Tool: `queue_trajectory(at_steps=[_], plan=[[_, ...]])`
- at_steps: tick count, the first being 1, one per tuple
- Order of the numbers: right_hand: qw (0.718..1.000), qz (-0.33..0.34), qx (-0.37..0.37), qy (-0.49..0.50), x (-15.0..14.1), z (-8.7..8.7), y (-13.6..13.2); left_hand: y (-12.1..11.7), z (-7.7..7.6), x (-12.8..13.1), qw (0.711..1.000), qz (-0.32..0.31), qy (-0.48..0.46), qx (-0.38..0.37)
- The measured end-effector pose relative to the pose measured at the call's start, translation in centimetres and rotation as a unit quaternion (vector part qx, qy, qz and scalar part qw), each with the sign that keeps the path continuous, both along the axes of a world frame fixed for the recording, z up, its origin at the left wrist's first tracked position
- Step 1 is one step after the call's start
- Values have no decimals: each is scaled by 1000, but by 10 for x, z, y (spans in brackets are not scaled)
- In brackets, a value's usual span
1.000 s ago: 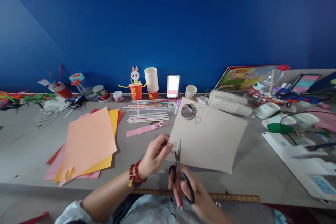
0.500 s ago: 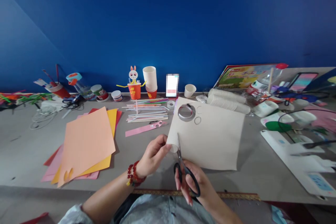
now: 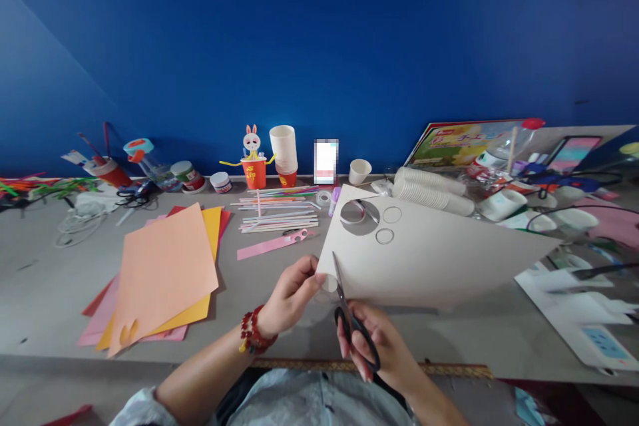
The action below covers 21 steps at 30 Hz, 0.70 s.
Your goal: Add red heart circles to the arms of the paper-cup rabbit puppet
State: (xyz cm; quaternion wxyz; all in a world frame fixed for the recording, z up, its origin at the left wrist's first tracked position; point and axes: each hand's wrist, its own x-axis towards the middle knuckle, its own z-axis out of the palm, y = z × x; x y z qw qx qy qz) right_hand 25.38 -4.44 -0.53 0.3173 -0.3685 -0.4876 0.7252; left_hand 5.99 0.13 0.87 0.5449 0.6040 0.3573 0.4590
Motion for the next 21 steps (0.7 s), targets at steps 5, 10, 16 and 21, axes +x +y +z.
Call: queue_trajectory(at_steps=[5, 10, 16, 21], plan=[[1000, -3, 12, -6, 2, 0, 1, 0, 3, 1, 1000, -5, -4, -3], [1000, 2, 11, -15, 3, 0, 3, 1, 5, 1, 1000, -9, -4, -9], [999, 17, 20, -20, 7, -3, 6, 3, 5, 0, 1000, -8, 9, -6], [999, 25, 37, -31, 11, -5, 7, 4, 6, -2, 1000, -16, 9, -6]])
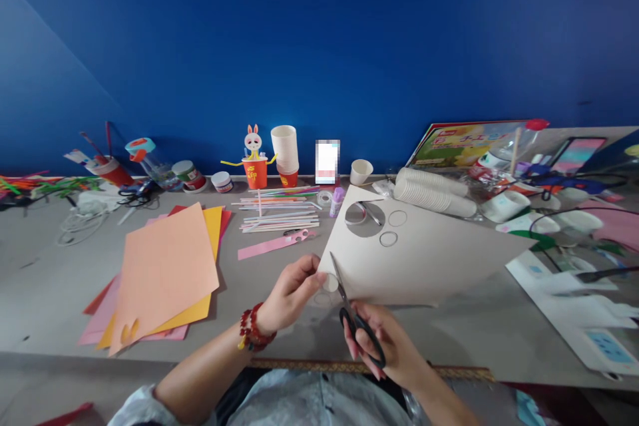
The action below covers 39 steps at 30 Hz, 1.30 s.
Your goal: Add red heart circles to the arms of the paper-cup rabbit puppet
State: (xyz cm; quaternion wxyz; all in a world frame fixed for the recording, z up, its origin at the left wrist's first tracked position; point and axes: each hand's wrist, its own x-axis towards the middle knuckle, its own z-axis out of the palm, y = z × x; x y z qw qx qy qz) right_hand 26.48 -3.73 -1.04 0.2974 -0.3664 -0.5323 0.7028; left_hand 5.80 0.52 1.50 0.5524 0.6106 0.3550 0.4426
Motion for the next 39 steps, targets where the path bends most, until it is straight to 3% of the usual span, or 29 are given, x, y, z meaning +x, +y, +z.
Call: queue_trajectory(at_steps=[16, 26, 39], plan=[[998, 0, 7, -68, 2, 16, 2, 4, 5, -4, 1000, -20, 20, 3], [996, 12, 21, -82, 9, 24, 6, 9, 17, -6, 998, -51, 38, 15], [995, 1, 45, -94, 10, 28, 10, 15, 18, -4, 997, -74, -15, -34]])
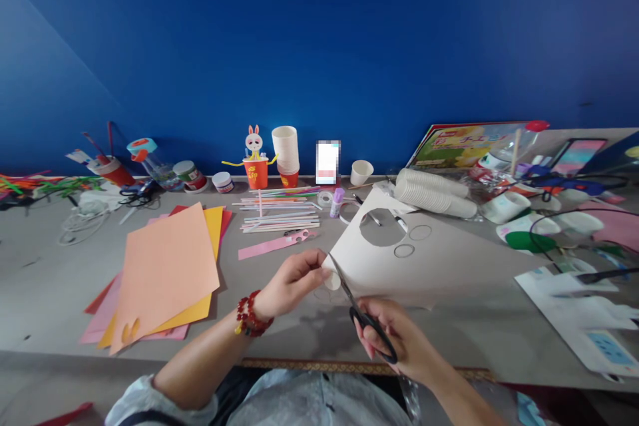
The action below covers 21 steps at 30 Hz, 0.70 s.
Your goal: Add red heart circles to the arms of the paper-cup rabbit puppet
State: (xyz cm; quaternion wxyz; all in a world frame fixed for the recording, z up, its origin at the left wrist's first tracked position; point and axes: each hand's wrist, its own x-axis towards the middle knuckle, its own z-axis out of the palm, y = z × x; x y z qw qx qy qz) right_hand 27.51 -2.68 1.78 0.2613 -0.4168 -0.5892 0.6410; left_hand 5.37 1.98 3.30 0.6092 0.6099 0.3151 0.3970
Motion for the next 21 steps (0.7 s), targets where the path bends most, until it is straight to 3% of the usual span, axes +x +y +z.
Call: queue_trajectory(at_steps=[5, 9, 21], plan=[[999, -41, -3, 14, -6, 1, -2, -13, -9, 14, 996, 71, -50, -5], [998, -43, -39, -4, -9, -2, -5, -24, -17, 23, 992, 117, -37, 8], [998, 7, -57, 34, 1, 7, -2, -18, -6, 19, 997, 78, 10, 13]])
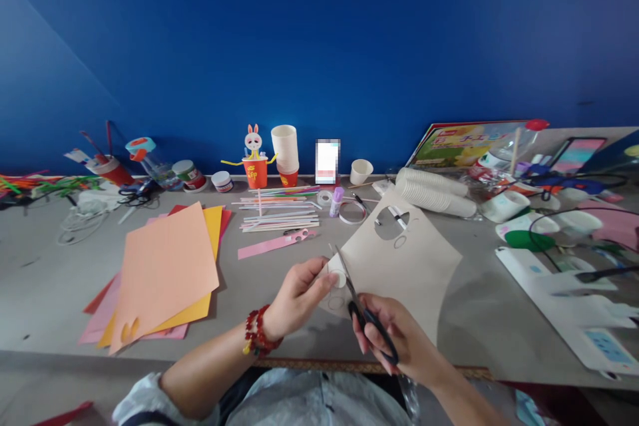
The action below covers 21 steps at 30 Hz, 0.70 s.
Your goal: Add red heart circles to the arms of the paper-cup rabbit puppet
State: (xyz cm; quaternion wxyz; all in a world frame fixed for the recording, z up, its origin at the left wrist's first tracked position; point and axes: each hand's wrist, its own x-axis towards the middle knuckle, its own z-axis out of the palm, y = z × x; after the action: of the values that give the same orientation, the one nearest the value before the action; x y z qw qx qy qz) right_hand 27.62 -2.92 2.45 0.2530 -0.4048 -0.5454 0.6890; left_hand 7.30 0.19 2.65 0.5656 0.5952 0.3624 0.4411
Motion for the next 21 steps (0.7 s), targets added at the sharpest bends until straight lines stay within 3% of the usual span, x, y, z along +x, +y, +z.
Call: queue_trajectory(at_steps=[21], plan=[[997, 32, 12, -64, 9, 12, 10, 3, 4, -3, 1000, -8, -14, -3]])
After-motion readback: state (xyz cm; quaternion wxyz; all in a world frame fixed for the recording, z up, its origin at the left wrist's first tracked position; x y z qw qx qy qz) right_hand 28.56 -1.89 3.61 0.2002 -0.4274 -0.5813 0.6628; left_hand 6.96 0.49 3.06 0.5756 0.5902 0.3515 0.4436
